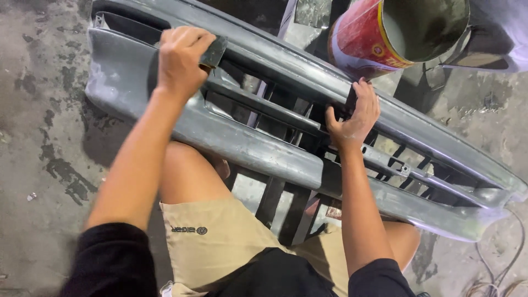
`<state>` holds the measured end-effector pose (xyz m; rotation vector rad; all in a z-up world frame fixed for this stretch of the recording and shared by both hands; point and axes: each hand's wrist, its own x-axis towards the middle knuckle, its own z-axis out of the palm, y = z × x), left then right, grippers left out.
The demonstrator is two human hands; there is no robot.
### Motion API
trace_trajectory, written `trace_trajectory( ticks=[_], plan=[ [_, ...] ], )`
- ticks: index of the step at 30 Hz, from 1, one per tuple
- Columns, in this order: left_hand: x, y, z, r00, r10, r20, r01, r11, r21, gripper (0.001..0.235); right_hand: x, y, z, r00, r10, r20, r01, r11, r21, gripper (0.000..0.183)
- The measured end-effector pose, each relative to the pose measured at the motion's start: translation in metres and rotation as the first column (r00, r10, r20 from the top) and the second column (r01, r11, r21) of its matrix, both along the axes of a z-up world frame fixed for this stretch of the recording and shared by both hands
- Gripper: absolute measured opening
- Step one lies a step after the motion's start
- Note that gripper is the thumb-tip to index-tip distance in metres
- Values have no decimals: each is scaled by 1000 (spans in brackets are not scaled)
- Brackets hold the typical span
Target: Sanding a car bumper manually with sandpaper to prepare the surface for painting.
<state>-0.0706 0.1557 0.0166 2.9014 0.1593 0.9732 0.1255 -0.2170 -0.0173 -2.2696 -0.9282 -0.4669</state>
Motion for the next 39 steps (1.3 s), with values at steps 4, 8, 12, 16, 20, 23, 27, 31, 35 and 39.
trace_trajectory(
  ticks=[4,8,12,16,20,23,27,31,35,39],
  plan=[
    [37,-57,-27,999,-46,11,45,997,62,73,-3,1,4,1000,-11,-14,11,1000,3,71],
    [97,-169,-21,986,-156,67,160,985,-61,68,-1,0,3,1000,7,-17,-7,1000,2,71],
    [136,-234,-33,945,-170,279,221,962,-162,23,5,-6,-10,998,36,45,-37,999,15,70],
    [115,-211,-10,933,-208,295,237,969,-64,22,6,-3,5,991,116,71,-118,993,23,64],
    [69,-126,-2,967,-131,216,138,990,-20,28,-2,-1,14,989,134,60,-136,990,25,67],
    [27,-53,8,997,1,76,4,998,-55,42,-17,7,41,986,164,18,-164,986,-13,64],
    [-9,7,22,994,106,19,-104,991,-87,26,-17,10,42,993,120,15,-120,992,-30,65],
    [2,-19,27,986,167,10,-165,983,-75,37,-19,9,39,996,88,8,-88,995,-46,68],
    [47,-93,11,999,14,49,-4,981,-193,45,-14,6,28,997,72,-2,-72,995,-65,67],
    [105,-188,-15,991,-56,123,64,996,-62,29,1,1,5,996,48,73,-47,999,-17,71]
  ],
)
